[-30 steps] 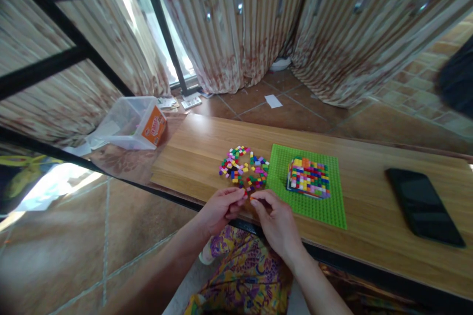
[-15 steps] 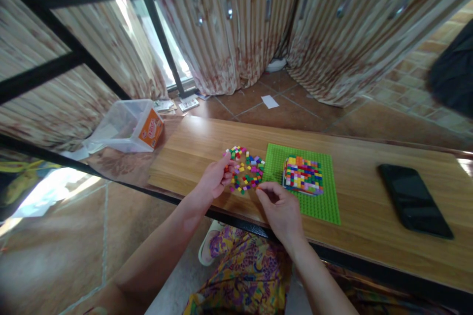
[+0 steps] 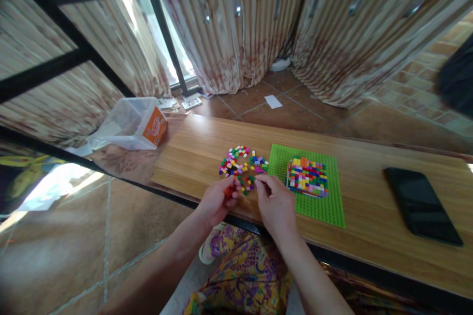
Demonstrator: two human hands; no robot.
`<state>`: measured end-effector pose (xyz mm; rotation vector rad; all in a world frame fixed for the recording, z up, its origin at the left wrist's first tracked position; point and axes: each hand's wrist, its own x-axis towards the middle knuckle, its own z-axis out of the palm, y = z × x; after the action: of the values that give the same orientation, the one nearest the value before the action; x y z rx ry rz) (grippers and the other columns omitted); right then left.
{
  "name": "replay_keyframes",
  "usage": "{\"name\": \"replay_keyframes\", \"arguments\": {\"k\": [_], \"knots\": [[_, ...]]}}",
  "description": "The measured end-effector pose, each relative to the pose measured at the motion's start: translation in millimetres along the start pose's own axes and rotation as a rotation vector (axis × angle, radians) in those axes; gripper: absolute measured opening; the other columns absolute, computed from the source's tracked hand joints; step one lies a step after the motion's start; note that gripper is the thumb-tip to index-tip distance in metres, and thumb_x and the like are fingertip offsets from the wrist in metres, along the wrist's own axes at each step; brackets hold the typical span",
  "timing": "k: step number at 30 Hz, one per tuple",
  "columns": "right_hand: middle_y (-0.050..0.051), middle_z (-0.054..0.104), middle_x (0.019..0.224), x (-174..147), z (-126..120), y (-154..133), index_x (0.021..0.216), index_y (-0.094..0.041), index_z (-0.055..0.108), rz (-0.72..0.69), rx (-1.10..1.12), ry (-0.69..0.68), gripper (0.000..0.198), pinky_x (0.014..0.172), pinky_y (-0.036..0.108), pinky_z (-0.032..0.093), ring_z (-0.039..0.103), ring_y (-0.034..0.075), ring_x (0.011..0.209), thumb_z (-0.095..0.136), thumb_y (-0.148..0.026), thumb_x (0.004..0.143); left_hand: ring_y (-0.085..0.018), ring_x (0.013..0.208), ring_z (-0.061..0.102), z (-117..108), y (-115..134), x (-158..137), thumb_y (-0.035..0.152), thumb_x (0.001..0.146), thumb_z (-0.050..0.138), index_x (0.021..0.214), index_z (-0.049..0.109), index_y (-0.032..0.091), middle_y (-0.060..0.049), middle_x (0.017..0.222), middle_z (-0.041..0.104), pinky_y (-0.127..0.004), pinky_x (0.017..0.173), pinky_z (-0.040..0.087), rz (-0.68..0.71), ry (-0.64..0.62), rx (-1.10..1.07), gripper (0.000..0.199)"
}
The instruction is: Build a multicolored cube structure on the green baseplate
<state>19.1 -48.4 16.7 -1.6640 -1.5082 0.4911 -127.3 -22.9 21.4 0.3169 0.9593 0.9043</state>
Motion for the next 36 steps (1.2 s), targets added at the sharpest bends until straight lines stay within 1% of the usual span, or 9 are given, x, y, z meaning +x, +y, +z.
{"name": "replay_keyframes", "arguments": {"k": [2, 6, 13, 19, 22, 26, 30, 33, 36], "knots": [[0.009, 0.072, 0.089, 11, -3, 14, 0.090, -0.019, 0.070, -0.022, -0.154, 0.024, 0.023, 0.075, 0.035, 0.049, 0.066, 0.023, 0.080, 0.052, -0.032, 0.088, -0.003, 0.047, 0.042, -4, 7, 1, 0.030, 0.080, 0.064, 0.072, 0.058, 0.011, 0.000, 0.065, 0.053, -0.015, 0.038, 0.019, 0.020, 0.011, 0.015, 0.022], [0.010, 0.072, 0.091, 24, 0, 28, 0.089, -0.017, 0.070, -0.071, -0.350, -0.056, 0.024, 0.077, 0.034, 0.047, 0.065, 0.023, 0.082, 0.047, -0.024, 0.089, -0.002, 0.045, 0.037, -13, 13, -4, 0.033, 0.079, 0.063, 0.071, 0.056, 0.011, 0.001, 0.063, 0.051, -0.015, 0.038, 0.015, 0.040, -0.003, 0.075, 0.024], [0.010, 0.072, 0.090, 38, 11, 13, 0.089, -0.017, 0.071, 0.009, -0.599, -0.196, 0.022, 0.075, 0.032, 0.043, 0.066, 0.023, 0.083, 0.051, -0.024, 0.088, -0.002, 0.041, 0.035, -27, 3, -25, 0.037, 0.078, 0.060, 0.071, 0.059, 0.012, 0.002, 0.059, 0.050, -0.017, 0.039, 0.013, -0.071, -0.030, 0.378, 0.026], [0.012, 0.072, 0.083, 48, 17, 6, 0.088, -0.017, 0.071, 0.012, -0.717, -0.261, 0.021, 0.066, 0.032, 0.042, 0.067, 0.025, 0.077, 0.052, -0.023, 0.086, -0.003, 0.040, 0.035, -15, -7, -18, 0.028, 0.074, 0.062, 0.075, 0.062, 0.013, 0.002, 0.058, 0.053, -0.019, 0.040, 0.017, -0.122, -0.097, 0.480, 0.016], [0.010, 0.073, 0.089, 48, 17, 7, 0.091, -0.018, 0.071, -0.023, -0.607, -0.206, 0.021, 0.069, 0.033, 0.045, 0.067, 0.024, 0.081, 0.051, -0.023, 0.087, -0.003, 0.039, 0.033, -6, -7, -7, 0.029, 0.074, 0.064, 0.076, 0.062, 0.013, 0.003, 0.056, 0.050, -0.019, 0.040, 0.016, -0.090, -0.084, 0.428, 0.017], [0.009, 0.073, 0.096, 41, 13, 11, 0.095, -0.019, 0.071, -0.002, -0.245, -0.109, 0.023, 0.080, 0.035, 0.049, 0.067, 0.023, 0.088, 0.051, -0.027, 0.087, -0.002, 0.040, 0.033, 0, -3, 5, 0.027, 0.075, 0.064, 0.083, 0.063, 0.013, 0.004, 0.056, 0.049, -0.019, 0.041, 0.015, 0.014, -0.044, 0.308, 0.017], [0.007, 0.073, 0.098, 25, 10, 12, 0.101, -0.019, 0.069, 0.082, 0.054, -0.180, 0.025, 0.082, 0.037, 0.051, 0.068, 0.021, 0.084, 0.055, -0.031, 0.084, -0.002, 0.039, 0.030, -2, -5, 4, 0.035, 0.077, 0.065, 0.082, 0.062, 0.013, 0.005, 0.057, 0.048, -0.019, 0.041, 0.013, 0.055, -0.047, 0.259, 0.023], [0.006, 0.072, 0.100, 11, 10, 6, 0.105, -0.021, 0.068, 0.046, 0.108, -0.236, 0.027, 0.084, 0.037, 0.051, 0.067, 0.021, 0.089, 0.056, -0.028, 0.083, -0.002, 0.040, 0.030, -6, -8, -2, 0.047, 0.076, 0.067, 0.074, 0.059, 0.013, 0.005, 0.056, 0.046, -0.020, 0.040, 0.014, 0.065, -0.078, 0.285, 0.034], [0.005, 0.071, 0.100, 1, 8, -3, 0.116, -0.023, 0.063, -0.014, 0.090, -0.277, 0.033, 0.083, 0.036, 0.051, 0.067, 0.020, 0.088, 0.054, -0.025, 0.084, -0.002, 0.040, 0.030, -9, -8, -5, 0.046, 0.073, 0.069, 0.067, 0.055, 0.014, 0.006, 0.053, 0.043, -0.020, 0.040, 0.016, 0.093, -0.096, 0.357, 0.035]]}}
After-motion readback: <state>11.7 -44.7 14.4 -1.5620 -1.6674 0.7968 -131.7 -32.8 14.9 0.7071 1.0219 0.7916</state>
